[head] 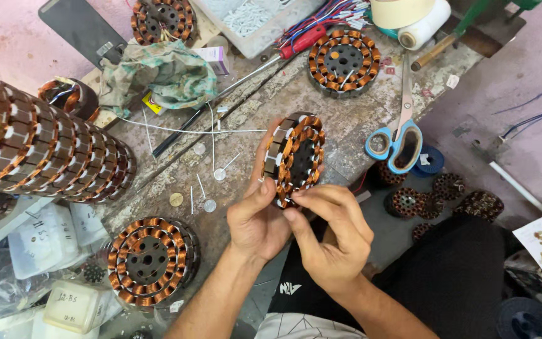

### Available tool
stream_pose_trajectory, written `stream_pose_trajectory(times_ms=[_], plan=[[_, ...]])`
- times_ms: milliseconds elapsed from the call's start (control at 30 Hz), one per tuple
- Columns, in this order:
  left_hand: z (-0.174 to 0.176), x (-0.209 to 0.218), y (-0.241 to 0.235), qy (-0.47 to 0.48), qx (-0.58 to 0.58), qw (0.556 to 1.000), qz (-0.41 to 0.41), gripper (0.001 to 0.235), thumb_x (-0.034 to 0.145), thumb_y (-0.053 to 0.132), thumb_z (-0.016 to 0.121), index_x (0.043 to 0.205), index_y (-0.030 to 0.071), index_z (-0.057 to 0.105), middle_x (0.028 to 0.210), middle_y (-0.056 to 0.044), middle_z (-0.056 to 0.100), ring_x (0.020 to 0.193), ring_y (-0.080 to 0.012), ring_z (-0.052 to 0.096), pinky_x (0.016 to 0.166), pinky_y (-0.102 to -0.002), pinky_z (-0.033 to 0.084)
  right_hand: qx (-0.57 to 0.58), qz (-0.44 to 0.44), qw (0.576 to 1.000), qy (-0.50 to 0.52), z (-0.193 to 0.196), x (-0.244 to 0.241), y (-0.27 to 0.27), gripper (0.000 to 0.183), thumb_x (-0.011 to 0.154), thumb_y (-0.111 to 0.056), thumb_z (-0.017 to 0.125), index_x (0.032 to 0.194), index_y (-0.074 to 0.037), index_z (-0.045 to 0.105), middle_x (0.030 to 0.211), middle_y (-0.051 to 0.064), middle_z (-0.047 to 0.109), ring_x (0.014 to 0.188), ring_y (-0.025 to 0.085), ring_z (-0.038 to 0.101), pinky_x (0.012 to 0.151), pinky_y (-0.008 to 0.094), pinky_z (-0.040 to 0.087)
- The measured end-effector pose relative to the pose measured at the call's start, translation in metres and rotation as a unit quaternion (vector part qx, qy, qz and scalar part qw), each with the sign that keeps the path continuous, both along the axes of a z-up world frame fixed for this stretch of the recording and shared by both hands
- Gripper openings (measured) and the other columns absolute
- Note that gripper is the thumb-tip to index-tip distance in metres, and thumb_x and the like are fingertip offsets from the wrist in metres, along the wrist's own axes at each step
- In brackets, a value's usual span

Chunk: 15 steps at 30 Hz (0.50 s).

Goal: The person assembles fan stators by inserting white plastic spacers into the slots of the copper-wound metal cores and fitting metal components together by hand.

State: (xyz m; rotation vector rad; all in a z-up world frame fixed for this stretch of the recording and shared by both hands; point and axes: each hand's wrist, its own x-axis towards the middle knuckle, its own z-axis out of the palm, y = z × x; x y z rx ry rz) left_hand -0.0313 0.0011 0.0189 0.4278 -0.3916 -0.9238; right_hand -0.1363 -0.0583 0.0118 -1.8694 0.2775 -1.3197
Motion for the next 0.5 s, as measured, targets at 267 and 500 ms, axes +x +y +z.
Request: stream_pose_trajectory(times_ms=[267, 500], plan=[[-0.022, -0.002, 0.002, 0.105, -0.022, 0.994, -0.01, 0.077, 0.102, 0.032, 0.068, 0.163, 0.005, 0.028, 0.149, -0.02, 0.049, 0.131, -0.0327, 0.057, 0.117, -0.048, 0.044, 0.015, -0.031, 0.999, -0.024, -0.006, 0.015, 0.011, 0.022, 0.087, 0.006, 0.081, 0.106, 0.002, 0.071, 0.107, 0.01, 0.069, 0.101, 0.022, 0.067, 0.09, 0.031, 0.056], [-0.006, -0.004, 0.0, 0.058, -0.007, 0.998, 0.02, 0.089, 0.095, 0.025, 0.073, 0.166, 0.019, 0.02, 0.155, -0.014, 0.046, 0.133, -0.0301, 0.053, 0.115, -0.044, 0.042, 0.023, -0.045, 0.998, -0.023, -0.013, 0.017, 0.017, 0.019, 0.091, 0.007, 0.076, 0.108, 0.0, 0.072, 0.107, 0.009, 0.069, 0.101, 0.022, 0.065, 0.089, 0.029, 0.054]])
